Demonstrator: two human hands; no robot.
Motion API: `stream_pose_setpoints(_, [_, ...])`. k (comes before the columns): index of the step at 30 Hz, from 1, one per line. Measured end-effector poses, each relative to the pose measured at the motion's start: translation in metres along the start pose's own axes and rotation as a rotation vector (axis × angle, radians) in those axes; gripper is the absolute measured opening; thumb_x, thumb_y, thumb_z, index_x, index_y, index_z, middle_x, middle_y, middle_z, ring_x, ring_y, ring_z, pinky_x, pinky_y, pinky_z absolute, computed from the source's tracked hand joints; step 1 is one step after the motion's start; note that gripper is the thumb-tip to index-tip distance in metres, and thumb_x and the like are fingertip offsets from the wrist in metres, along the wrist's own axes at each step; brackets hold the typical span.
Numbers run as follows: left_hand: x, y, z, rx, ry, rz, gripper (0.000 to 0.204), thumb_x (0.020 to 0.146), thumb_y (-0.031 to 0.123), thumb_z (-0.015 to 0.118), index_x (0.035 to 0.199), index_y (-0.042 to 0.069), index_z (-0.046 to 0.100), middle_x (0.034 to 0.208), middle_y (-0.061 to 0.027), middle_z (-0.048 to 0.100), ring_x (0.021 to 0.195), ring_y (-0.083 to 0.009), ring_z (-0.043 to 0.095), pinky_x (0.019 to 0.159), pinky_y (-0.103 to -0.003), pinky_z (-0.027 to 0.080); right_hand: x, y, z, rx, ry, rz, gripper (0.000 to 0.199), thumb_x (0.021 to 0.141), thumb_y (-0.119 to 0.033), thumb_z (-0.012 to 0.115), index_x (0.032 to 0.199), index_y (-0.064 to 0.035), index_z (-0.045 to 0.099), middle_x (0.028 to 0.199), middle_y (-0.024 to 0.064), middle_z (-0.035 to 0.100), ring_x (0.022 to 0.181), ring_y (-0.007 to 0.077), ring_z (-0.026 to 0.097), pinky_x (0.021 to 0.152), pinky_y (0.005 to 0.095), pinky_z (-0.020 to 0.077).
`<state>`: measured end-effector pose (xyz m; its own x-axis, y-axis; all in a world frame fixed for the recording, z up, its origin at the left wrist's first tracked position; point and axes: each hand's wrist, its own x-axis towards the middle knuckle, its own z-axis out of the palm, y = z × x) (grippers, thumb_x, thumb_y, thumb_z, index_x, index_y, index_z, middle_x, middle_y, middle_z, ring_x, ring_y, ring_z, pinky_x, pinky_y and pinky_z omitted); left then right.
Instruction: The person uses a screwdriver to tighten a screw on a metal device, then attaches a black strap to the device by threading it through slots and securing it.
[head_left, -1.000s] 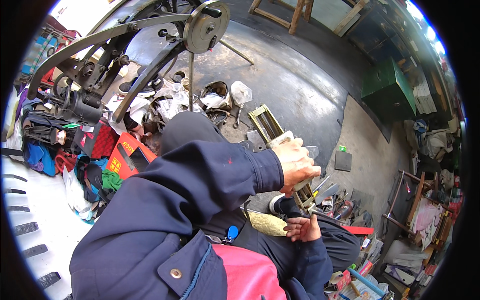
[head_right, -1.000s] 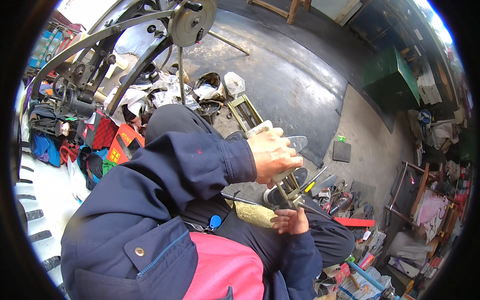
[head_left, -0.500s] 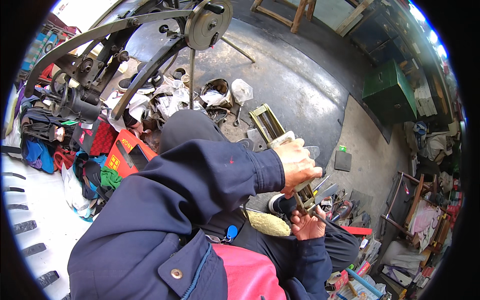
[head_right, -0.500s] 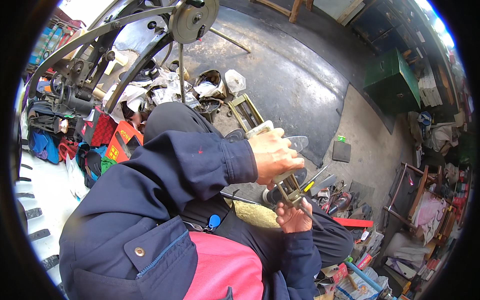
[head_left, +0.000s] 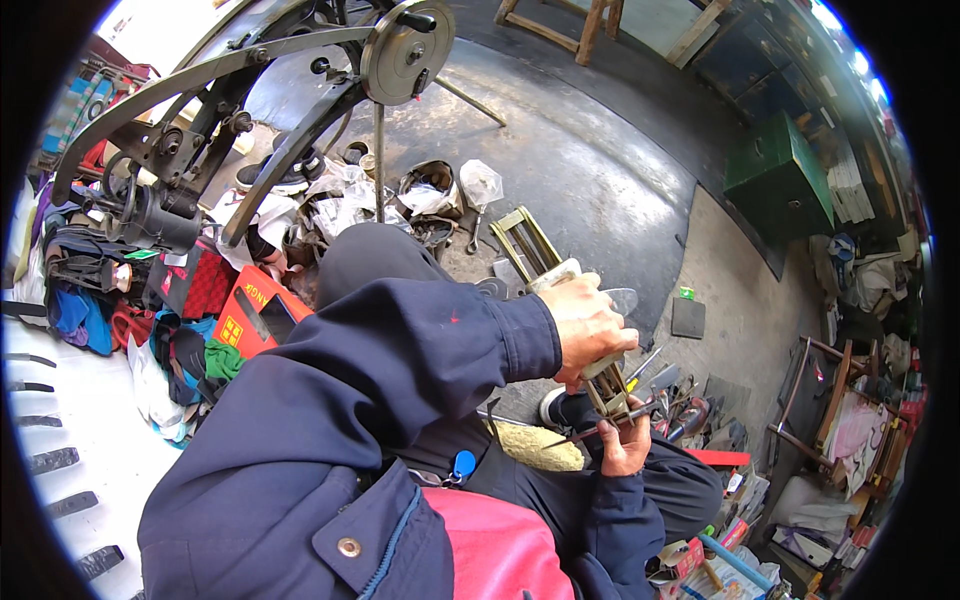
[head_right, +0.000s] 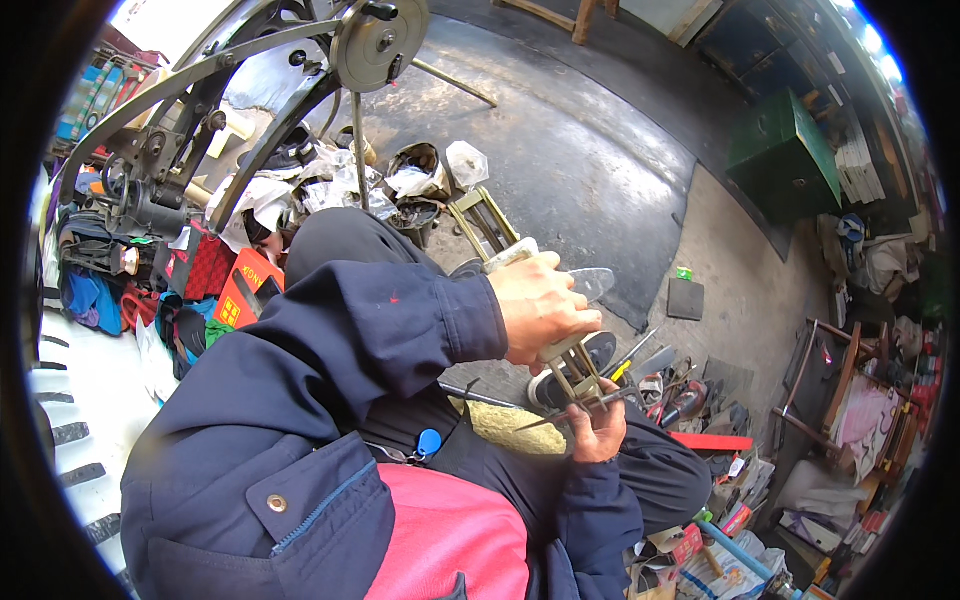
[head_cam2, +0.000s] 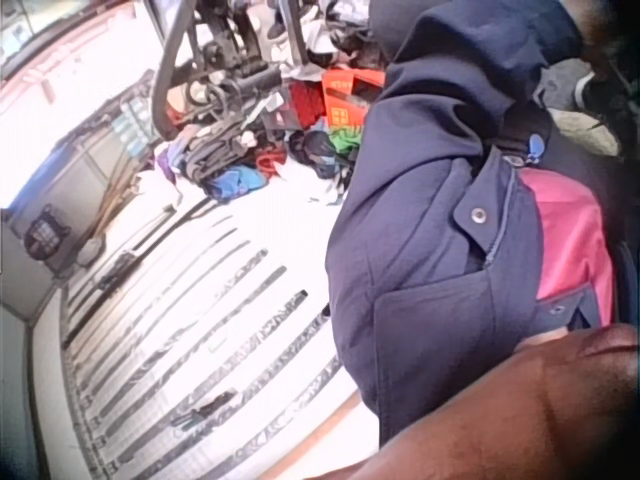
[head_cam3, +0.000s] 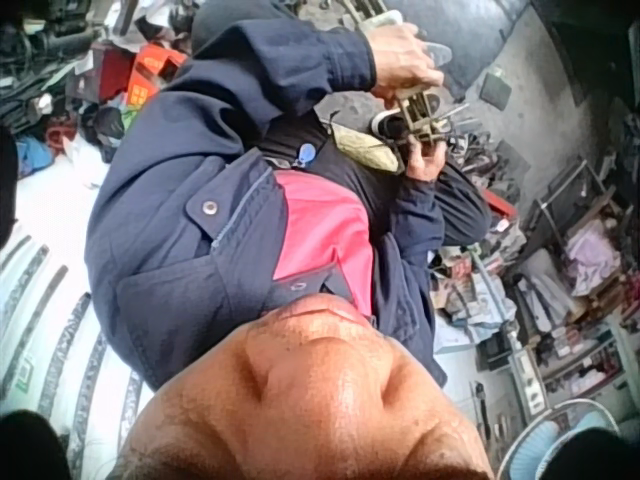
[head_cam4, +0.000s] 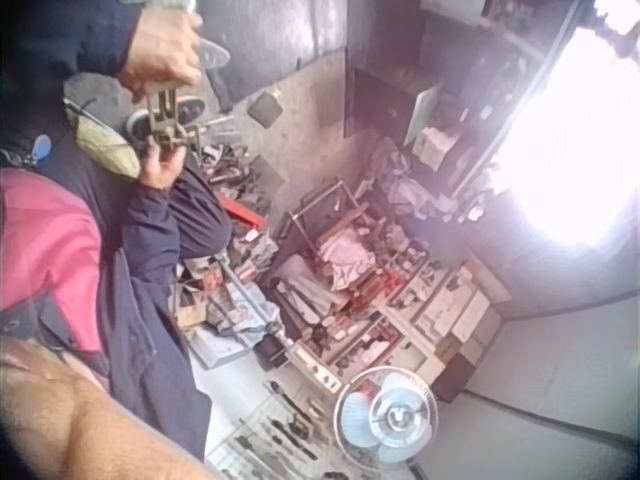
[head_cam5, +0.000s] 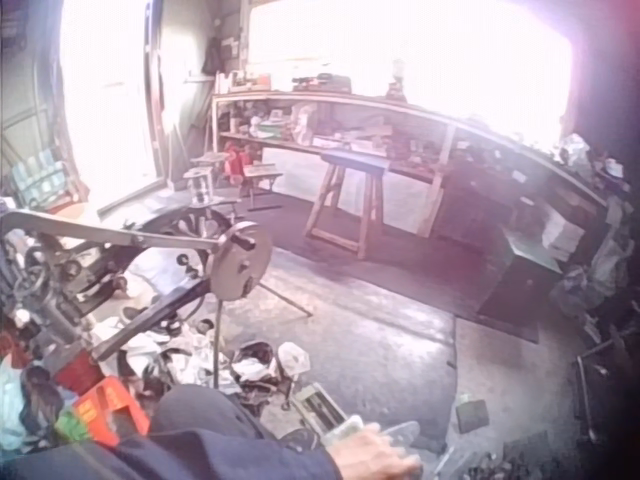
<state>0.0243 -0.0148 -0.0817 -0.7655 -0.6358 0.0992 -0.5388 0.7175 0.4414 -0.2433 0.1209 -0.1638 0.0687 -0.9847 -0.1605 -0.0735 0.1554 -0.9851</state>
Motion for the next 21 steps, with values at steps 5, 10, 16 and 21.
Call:
stream_pose_setpoints(5, [0.001, 0.001, -0.002, -0.013, -0.037, -0.044, 0.066, 0.057, 0.037, 0.092, 0.112, 0.016, 0.064, 0.096, -0.0007, 0.071, 0.095, -0.0233, 0.070, 0.083, -0.040, 0.047, 0.003, 0.006, 0.005, -0.221, 0.089, -0.076, 0.054, 0.087, 0.003, 0.075, 0.134, -0.0009, 0.049, 0.118, 0.0108, 0.065, 0.108, 0.0209, 0.066, 0.090, 0.0318, 0.0545])
stream_pose_setpoints(10, [0.002, 0.003, -0.005, 0.040, -0.066, -0.041, 0.066, 0.058, 0.041, 0.092, 0.112, 0.015, 0.063, 0.097, -0.0007, 0.070, 0.097, -0.0230, 0.069, 0.084, -0.040, 0.047, 0.009, 0.006, 0.003, 0.191, -0.006, 0.303, 0.058, 0.083, 0.010, 0.072, 0.134, -0.0055, 0.048, 0.118, 0.0141, 0.067, 0.097, 0.0208, 0.070, 0.073, 0.0303, 0.0570])
stream_pose_setpoints(16, [0.004, 0.001, -0.004, 0.066, -0.056, -0.016, 0.072, 0.058, 0.046, 0.091, 0.115, 0.014, 0.061, 0.096, -0.0010, 0.069, 0.093, -0.0226, 0.069, 0.081, -0.040, 0.047, 0.007, 0.009, 0.005, 0.294, -0.132, 0.376, 0.053, 0.085, 0.013, 0.068, 0.135, -0.0027, 0.059, 0.112, 0.0141, 0.072, 0.097, 0.0235, 0.072, 0.076, 0.0328, 0.0590])
stream_pose_setpoints(21, [0.003, 0.000, -0.002, 0.073, -0.030, 0.007, 0.072, 0.057, 0.047, 0.091, 0.115, 0.015, 0.061, 0.096, -0.0013, 0.068, 0.094, -0.0234, 0.069, 0.080, -0.040, 0.047, 0.014, 0.027, 0.012, -0.194, 0.059, -0.161, 0.023, 0.088, 0.010, 0.063, 0.108, -0.0013, 0.064, 0.102, 0.0089, 0.066, 0.091, 0.0214, 0.065, 0.080, 0.0337, 0.0530])
